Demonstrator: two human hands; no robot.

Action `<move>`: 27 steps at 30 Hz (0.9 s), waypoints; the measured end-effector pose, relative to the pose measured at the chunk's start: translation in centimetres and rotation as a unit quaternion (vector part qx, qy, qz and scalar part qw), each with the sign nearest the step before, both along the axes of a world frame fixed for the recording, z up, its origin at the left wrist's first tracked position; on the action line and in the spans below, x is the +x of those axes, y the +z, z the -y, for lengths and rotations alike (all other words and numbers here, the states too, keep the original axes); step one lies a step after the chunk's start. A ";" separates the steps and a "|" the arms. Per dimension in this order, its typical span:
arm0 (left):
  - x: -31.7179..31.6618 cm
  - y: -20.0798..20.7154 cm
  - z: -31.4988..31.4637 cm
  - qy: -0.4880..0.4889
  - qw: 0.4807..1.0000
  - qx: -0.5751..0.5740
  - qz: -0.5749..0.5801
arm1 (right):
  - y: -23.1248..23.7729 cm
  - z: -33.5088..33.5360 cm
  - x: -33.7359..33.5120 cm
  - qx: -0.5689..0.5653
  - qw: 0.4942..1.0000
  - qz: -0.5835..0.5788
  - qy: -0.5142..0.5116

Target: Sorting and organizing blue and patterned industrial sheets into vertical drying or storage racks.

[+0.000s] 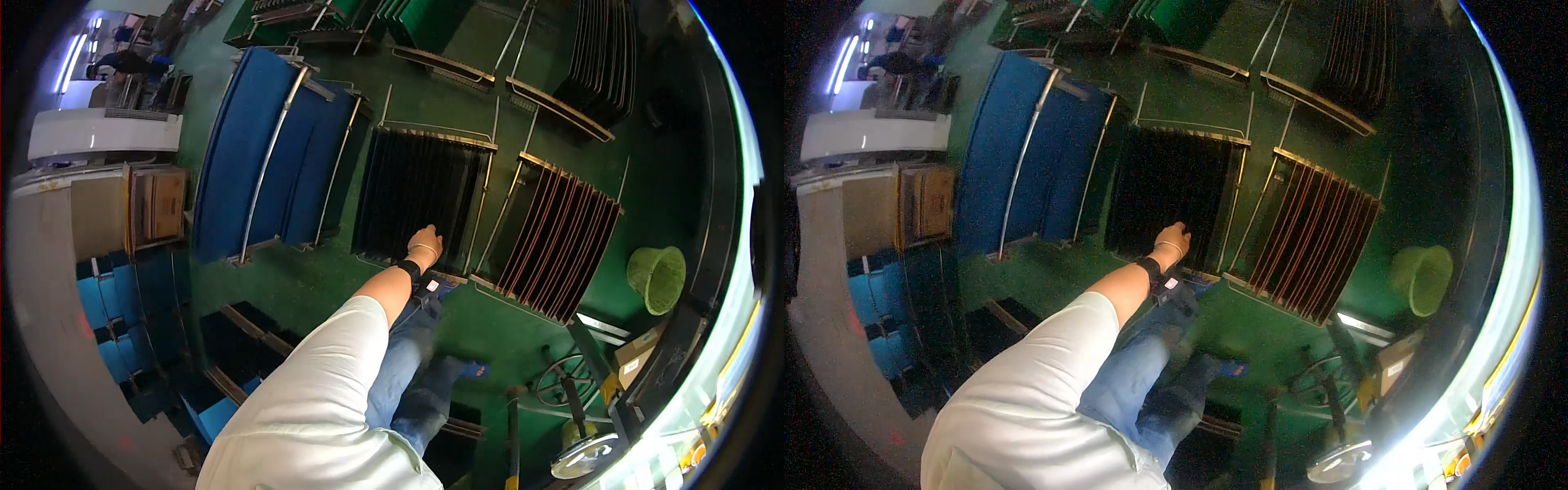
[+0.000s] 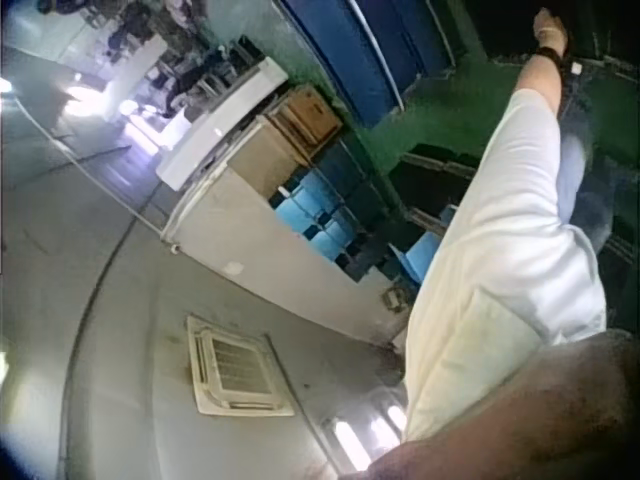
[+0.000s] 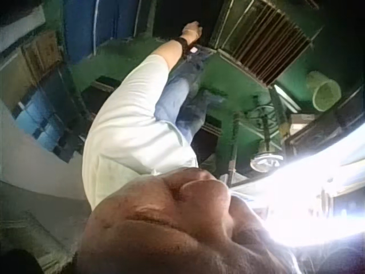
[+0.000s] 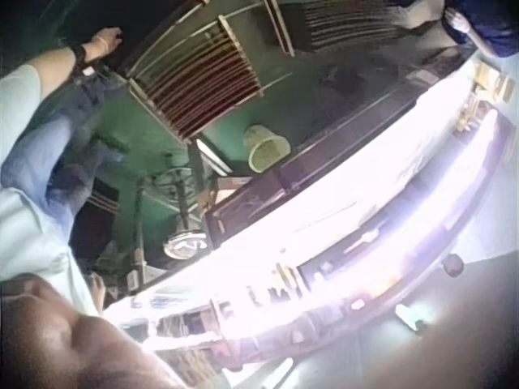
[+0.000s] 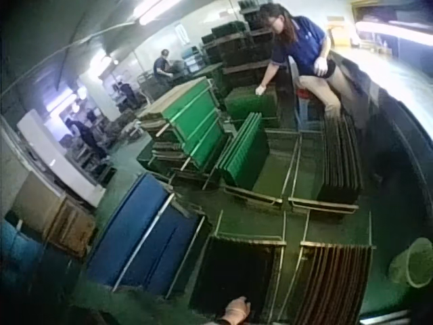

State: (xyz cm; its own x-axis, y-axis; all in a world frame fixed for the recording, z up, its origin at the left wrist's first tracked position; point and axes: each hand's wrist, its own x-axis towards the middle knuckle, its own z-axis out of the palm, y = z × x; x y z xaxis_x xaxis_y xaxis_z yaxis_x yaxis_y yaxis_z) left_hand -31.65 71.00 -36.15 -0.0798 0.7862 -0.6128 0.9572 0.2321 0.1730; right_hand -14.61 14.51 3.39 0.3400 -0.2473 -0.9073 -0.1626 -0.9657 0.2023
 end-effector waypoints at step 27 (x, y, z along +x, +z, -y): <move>-6.8 33.6 -2.6 0.009 0.929 0.048 0.368 | -7.0 -2.7 1.9 0.249 0.853 -0.076 -0.453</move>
